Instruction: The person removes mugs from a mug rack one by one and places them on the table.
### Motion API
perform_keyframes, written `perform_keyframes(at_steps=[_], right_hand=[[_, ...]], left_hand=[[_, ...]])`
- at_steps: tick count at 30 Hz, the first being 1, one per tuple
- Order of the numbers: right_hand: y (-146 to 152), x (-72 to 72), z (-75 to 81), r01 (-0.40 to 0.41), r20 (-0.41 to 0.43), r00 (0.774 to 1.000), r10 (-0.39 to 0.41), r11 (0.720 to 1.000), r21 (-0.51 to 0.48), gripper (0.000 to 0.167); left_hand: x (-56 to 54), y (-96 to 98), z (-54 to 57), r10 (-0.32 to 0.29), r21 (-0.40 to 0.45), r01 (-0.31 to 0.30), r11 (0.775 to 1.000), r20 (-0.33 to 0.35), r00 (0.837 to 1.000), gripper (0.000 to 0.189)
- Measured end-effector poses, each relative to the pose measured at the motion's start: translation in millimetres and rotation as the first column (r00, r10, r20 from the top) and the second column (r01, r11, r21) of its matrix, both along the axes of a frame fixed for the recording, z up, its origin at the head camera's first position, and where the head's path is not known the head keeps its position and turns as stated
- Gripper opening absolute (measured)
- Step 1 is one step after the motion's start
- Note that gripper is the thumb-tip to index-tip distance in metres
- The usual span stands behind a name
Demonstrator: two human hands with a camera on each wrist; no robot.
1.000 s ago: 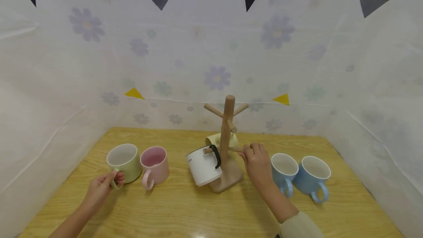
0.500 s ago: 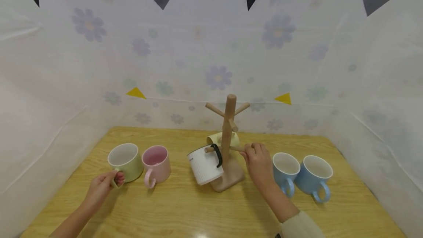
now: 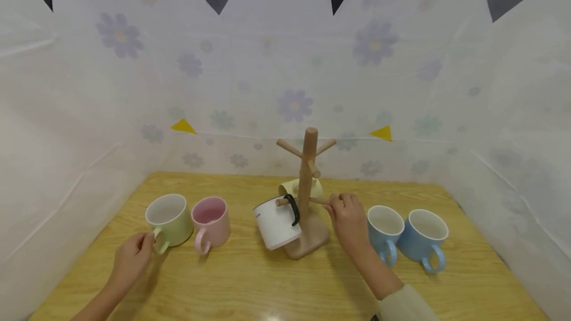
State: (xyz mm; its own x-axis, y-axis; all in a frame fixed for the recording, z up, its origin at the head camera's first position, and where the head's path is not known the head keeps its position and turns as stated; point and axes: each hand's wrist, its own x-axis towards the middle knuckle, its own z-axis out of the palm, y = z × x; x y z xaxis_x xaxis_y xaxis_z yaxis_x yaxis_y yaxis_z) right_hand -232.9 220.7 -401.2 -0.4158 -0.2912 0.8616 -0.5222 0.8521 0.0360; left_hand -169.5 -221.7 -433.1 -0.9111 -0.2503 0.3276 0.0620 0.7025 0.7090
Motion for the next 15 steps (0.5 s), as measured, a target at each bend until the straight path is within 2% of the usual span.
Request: perform_keyframes(at_steps=[5, 8, 9, 11, 15], right_hand=[[1, -0.7, -0.2, 0.008, 0.000, 1.000, -0.008, 1.000, -0.004, 0.034], [1, -1.2, -0.8, 0.009, -0.004, 1.000, -0.009, 1.000, 0.000, 0.038], [1, -1.4, -1.0, 0.008, -0.006, 1.000, -0.008, 1.000, 0.000, 0.039], [1, -1.6, -1.3, 0.009, -0.005, 1.000, -0.009, 1.000, 0.001, 0.041], [0, -1.3, -1.3, 0.013, -0.005, 1.000, -0.013, 1.000, 0.003, 0.040]], left_hand=[[1.4, 4.2, 6.6, 0.044, -0.087, -0.050, 0.995, -0.062, 0.997, 0.020], [5.1, 8.7, 9.1, 0.053, -0.144, -0.079, 0.986, -0.176, 0.983, 0.015], [6.4, 11.1, 9.7, 0.047, -0.169, -0.088, 0.982, -0.233, 0.971, 0.012], [8.6, 17.2, 10.6, 0.026, -0.207, -0.104, 0.973, -0.349, 0.937, 0.008], [12.1, 32.3, 14.5, -0.053, -0.261, -0.089, 0.961, -0.493, 0.868, 0.010]])
